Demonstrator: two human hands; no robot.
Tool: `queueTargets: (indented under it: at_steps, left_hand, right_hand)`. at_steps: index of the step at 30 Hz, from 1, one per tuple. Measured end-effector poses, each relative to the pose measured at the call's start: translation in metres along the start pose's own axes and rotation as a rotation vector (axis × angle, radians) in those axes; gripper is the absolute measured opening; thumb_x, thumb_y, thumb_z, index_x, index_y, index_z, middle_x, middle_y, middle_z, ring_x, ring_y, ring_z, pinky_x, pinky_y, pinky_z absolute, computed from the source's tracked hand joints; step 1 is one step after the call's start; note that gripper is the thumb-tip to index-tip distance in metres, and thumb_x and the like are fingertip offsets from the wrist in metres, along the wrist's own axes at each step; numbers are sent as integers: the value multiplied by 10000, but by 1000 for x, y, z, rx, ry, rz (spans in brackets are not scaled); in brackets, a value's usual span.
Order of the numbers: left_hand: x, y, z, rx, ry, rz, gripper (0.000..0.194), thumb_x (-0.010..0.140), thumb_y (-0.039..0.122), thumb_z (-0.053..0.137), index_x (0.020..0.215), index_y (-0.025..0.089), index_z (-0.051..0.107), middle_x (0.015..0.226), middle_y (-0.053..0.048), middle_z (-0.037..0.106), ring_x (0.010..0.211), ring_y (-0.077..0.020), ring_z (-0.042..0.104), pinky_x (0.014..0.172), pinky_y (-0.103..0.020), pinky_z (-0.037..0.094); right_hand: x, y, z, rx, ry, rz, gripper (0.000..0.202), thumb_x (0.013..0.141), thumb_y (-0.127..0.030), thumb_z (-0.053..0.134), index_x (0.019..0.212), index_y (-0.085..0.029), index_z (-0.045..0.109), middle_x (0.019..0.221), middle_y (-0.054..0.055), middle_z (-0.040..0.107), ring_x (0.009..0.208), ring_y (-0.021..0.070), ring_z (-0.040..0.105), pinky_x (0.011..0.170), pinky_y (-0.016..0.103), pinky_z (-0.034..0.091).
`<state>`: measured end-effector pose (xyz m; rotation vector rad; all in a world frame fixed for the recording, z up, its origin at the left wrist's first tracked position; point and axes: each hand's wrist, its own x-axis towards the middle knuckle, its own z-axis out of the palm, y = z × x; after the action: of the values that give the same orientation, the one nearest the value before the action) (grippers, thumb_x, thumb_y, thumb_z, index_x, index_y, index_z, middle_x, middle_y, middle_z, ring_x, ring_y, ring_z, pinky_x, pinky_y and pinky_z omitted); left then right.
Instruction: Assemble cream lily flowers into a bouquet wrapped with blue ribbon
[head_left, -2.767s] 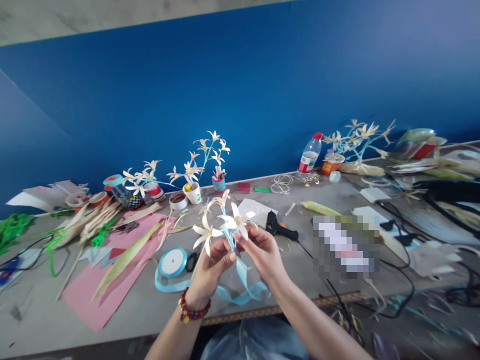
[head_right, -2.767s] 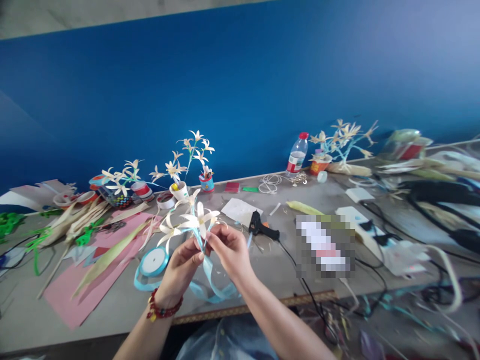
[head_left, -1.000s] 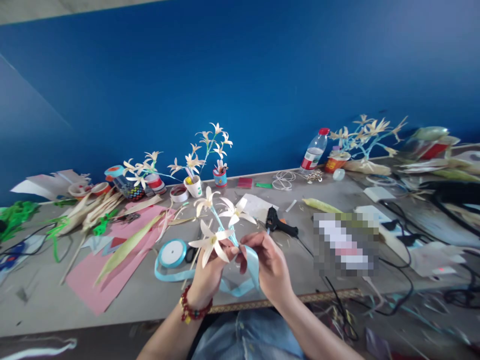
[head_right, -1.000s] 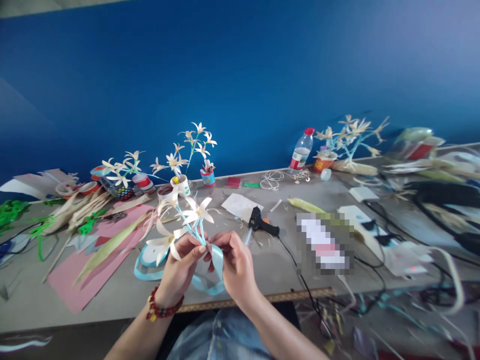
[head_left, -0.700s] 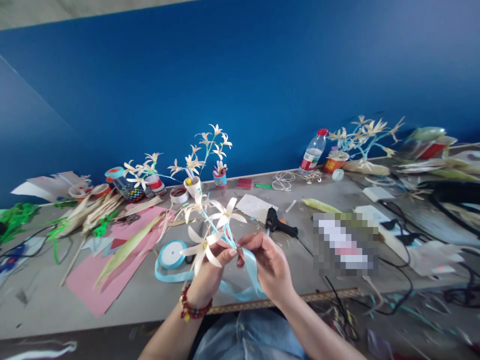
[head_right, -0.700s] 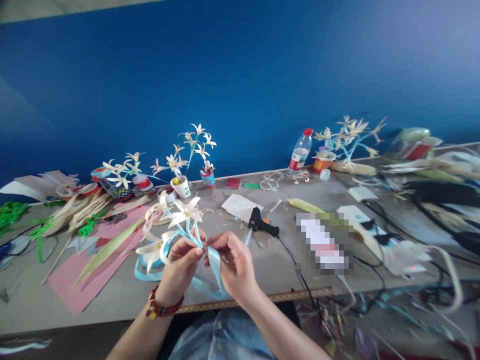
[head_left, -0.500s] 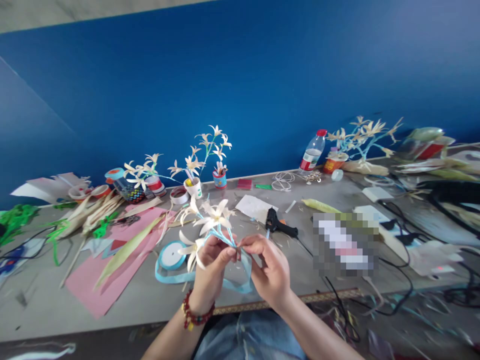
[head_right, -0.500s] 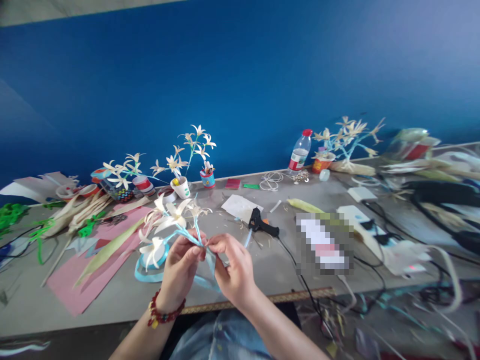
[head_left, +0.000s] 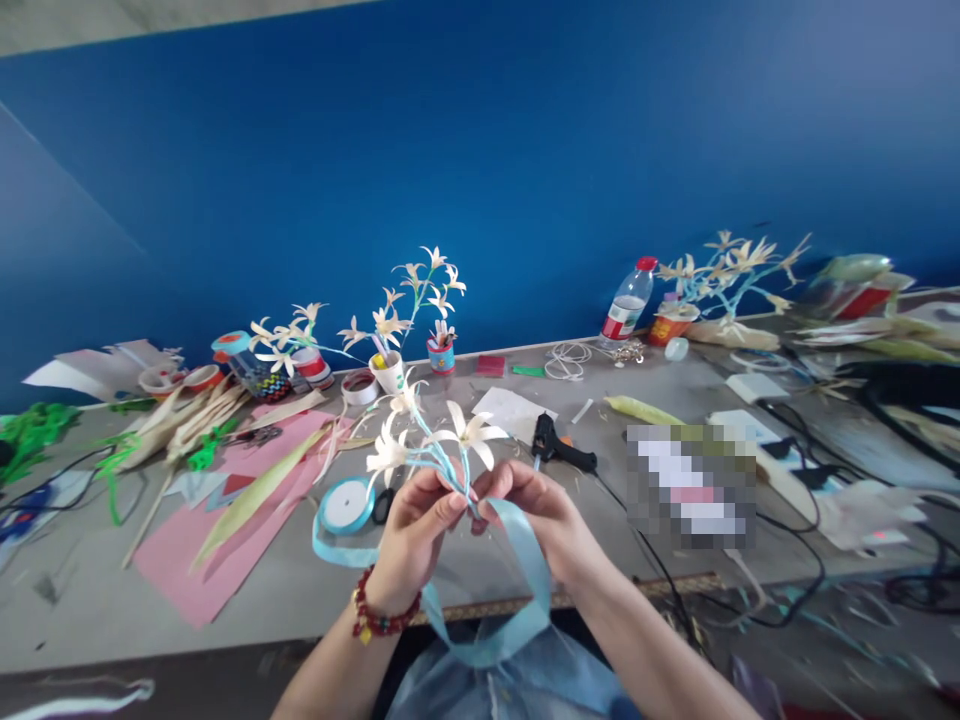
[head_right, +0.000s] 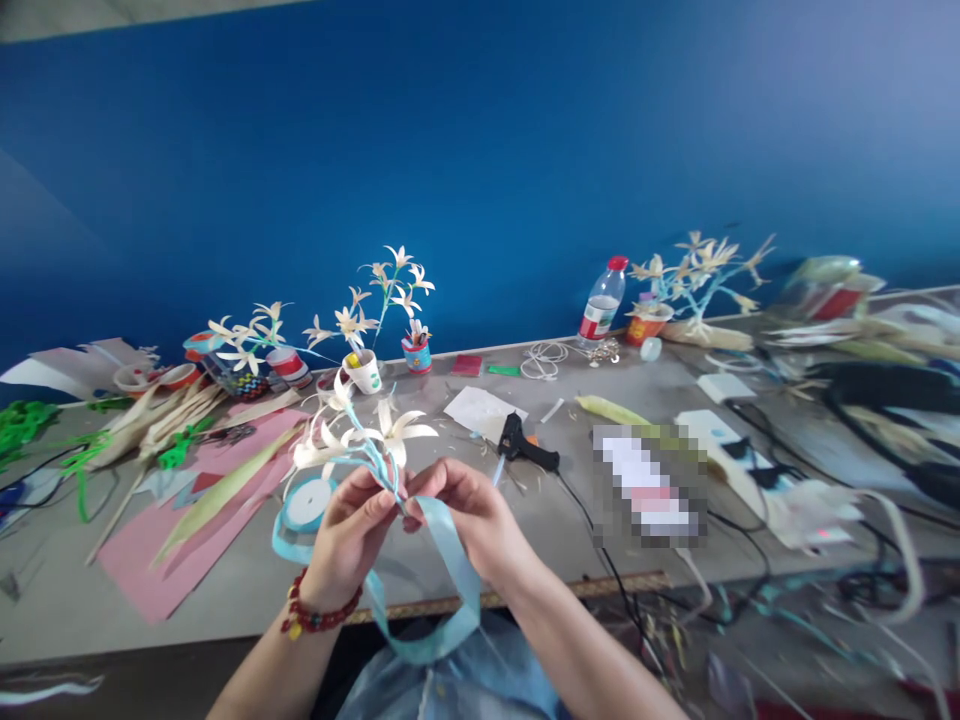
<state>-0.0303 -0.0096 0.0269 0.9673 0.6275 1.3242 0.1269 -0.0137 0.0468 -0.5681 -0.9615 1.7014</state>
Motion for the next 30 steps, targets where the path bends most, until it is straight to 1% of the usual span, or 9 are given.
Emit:
queueTargets:
  at_steps: [4, 7, 9, 12, 15, 17, 20, 26, 30]
  left_hand:
    - [4, 4, 5, -90, -104, -2, 149, 780, 307, 810, 781, 175, 740, 721, -11, 643, 598, -116, 587, 530, -226, 479]
    - [6, 1, 6, -95, -114, 16, 140, 787, 304, 806, 781, 181, 740, 741, -8, 652, 584, -112, 592, 541, -236, 489]
    - [7, -3, 6, -39, -47, 44, 122, 800, 290, 798, 794, 186, 736, 752, -12, 679, 622, -119, 614, 599, -239, 503]
    - [6, -8, 5, 82, 94, 89, 148, 780, 292, 815, 831, 181, 731, 761, -23, 712, 702, -141, 642, 699, -251, 513]
    - [4, -8, 6, 131, 211, 90, 236, 705, 316, 862, 822, 177, 712, 801, -32, 727, 738, -162, 654, 718, -263, 513]
    - [3, -4, 6, 143, 204, 49, 263, 681, 311, 871, 820, 173, 695, 772, -22, 707, 692, -153, 635, 674, -252, 500]
    - [1, 1, 9, 172, 171, 14, 261, 686, 289, 862, 826, 165, 679, 698, 11, 641, 609, -112, 555, 589, -213, 442]
    - [0, -4, 13, 262, 236, 81, 210, 778, 331, 799, 776, 167, 668, 710, 3, 647, 616, -108, 525, 617, -224, 439]
    - [-1, -9, 12, 210, 257, 97, 227, 776, 344, 801, 757, 173, 654, 646, 12, 631, 576, -108, 515, 572, -223, 426]
  right_hand:
    - [3, 7, 3, 137, 10, 43, 312, 647, -235, 908, 654, -172, 602, 685, -21, 682, 533, 93, 636, 579, 203, 520]
    - [5, 13, 4, 113, 39, -45, 322, 652, -254, 903, 662, -189, 588, 687, -22, 677, 528, 110, 629, 554, 224, 526]
    - [5, 16, 2, -26, 106, -220, 283, 690, -259, 877, 681, -201, 601, 721, 0, 694, 602, 144, 659, 577, 245, 538]
    - [5, 15, -3, -399, 203, -534, 171, 792, -214, 782, 722, -217, 626, 785, 43, 724, 730, 195, 696, 653, 295, 560]
    - [5, 11, -7, -749, 174, -749, 145, 844, -122, 672, 767, -234, 623, 825, 60, 746, 747, 206, 704, 682, 323, 566]
    - [4, 9, -8, -880, 134, -839, 180, 855, -73, 614, 804, -245, 618, 838, 58, 750, 747, 200, 706, 673, 319, 566]
    - [4, 7, -9, -980, 110, -909, 223, 862, -36, 569, 853, -255, 612, 843, 58, 743, 761, 198, 708, 661, 317, 567]
    - [6, 12, -10, -1105, 87, -1029, 264, 856, -7, 525, 915, -245, 623, 883, 80, 748, 787, 211, 701, 700, 355, 571]
    - [6, 12, -10, -1004, 104, -945, 238, 873, -24, 542, 879, -244, 634, 865, 77, 746, 782, 208, 710, 671, 336, 564]
